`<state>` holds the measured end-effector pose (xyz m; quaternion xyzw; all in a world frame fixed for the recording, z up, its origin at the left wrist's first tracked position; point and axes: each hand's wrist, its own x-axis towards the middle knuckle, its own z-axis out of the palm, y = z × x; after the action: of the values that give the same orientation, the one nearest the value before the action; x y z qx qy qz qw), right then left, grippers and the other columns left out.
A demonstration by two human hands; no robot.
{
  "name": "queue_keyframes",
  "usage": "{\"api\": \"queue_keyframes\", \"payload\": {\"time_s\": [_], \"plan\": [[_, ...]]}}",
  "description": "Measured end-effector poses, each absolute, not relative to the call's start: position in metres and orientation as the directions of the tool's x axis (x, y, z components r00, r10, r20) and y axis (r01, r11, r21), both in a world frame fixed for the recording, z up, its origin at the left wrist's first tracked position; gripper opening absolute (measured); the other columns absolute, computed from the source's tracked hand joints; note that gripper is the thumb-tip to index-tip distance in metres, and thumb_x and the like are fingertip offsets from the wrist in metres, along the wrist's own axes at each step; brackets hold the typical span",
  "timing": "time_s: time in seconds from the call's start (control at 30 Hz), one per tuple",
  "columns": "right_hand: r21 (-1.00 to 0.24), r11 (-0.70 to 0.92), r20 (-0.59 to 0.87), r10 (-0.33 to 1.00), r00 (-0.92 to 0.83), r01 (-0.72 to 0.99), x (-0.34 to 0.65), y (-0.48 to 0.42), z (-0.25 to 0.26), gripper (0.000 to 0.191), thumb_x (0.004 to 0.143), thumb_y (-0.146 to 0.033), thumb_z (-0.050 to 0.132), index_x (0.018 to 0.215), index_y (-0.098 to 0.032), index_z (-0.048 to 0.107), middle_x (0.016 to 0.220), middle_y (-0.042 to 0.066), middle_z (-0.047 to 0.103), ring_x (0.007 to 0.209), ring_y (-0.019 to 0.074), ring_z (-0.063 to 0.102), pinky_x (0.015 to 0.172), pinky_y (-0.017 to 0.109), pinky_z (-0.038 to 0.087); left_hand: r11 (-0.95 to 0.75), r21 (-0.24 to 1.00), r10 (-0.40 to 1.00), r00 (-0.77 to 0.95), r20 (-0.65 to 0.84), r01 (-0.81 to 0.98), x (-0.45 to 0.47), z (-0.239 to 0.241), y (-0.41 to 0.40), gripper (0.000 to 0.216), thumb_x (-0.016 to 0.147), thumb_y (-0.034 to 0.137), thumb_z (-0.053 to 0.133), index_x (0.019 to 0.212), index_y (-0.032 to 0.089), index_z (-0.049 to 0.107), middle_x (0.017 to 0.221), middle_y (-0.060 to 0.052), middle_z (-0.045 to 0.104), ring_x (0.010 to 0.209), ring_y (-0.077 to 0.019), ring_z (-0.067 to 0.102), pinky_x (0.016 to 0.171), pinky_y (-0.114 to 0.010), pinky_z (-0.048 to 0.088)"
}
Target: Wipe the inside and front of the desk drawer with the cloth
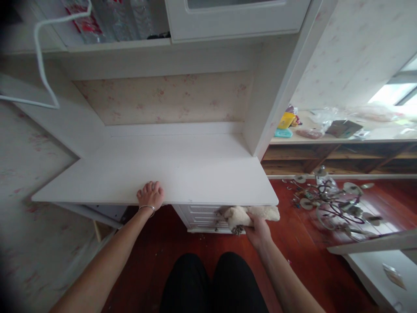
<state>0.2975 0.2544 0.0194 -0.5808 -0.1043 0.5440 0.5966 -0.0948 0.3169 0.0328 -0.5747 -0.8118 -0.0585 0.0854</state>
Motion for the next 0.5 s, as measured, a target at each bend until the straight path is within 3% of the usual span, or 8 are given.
{"api": "queue_keyframes", "payload": {"time_s": [0.23,0.5], "plan": [[-0.685,-0.419,-0.567,0.820,0.075,-0.595,0.265,0.222,0.104,0.037,0.063,-0.013,0.067,0.099,-0.014,0.063,0.087,0.008,0.067,0.078,0.0234,0.064,0.063,0.033,0.055,0.339,0.022,0.923,-0.337,0.184,0.940,-0.095,0.035,0.315,0.044,0.091,0.036,0.026,0.126,0.026,0.050,0.141,-0.009,0.041,0.130,-0.0274,0.032,0.103,-0.055,0.023],[-0.727,-0.525,-0.407,0.848,-0.338,-0.442,0.208,0.282,0.179,0.035,0.072,-0.025,0.058,0.102,-0.007,0.062,0.080,0.012,0.066,0.083,0.0262,0.064,0.074,0.041,0.051,0.344,0.043,0.918,-0.345,0.196,0.938,-0.093,0.038,0.311,0.044,0.090,0.035,0.028,0.126,0.026,0.050,0.142,-0.010,0.040,0.131,-0.0271,0.031,0.104,-0.055,0.021]]}}
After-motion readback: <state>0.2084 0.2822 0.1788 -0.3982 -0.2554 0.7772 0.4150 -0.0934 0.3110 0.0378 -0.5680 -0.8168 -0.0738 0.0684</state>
